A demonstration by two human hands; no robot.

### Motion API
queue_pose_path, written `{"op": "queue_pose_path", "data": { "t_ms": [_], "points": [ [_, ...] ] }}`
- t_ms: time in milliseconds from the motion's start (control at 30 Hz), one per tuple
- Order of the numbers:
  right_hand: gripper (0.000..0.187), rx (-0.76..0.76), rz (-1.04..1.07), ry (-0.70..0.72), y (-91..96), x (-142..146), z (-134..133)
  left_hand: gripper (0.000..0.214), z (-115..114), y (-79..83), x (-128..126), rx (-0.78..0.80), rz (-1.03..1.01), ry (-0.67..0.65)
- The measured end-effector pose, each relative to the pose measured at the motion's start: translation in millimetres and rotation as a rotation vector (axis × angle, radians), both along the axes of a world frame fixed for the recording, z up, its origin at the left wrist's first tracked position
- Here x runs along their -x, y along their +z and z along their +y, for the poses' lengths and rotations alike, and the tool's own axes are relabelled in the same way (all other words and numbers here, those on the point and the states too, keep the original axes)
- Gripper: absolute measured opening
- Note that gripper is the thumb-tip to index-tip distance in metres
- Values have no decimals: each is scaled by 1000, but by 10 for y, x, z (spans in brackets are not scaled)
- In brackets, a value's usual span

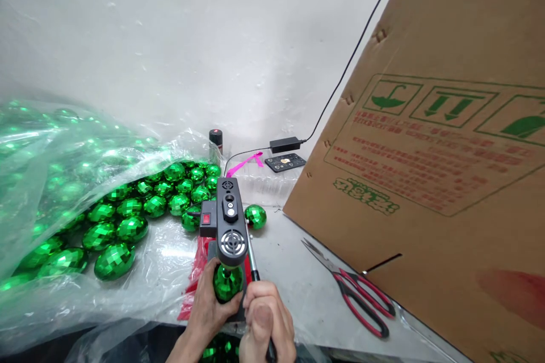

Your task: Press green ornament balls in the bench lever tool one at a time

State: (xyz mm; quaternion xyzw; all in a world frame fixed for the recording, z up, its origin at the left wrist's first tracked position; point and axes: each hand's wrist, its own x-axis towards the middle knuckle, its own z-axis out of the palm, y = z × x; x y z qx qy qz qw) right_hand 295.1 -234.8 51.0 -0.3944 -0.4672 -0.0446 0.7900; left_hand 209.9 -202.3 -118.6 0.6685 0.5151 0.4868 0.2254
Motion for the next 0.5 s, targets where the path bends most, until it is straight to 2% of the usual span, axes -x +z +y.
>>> {"op": "queue_pose_path", "data": {
  "t_ms": [500],
  "points": [
    [49, -12, -30, 30, -93, -47, 11, 66, 26, 40, -28, -32, -32, 2]
  ]
}}
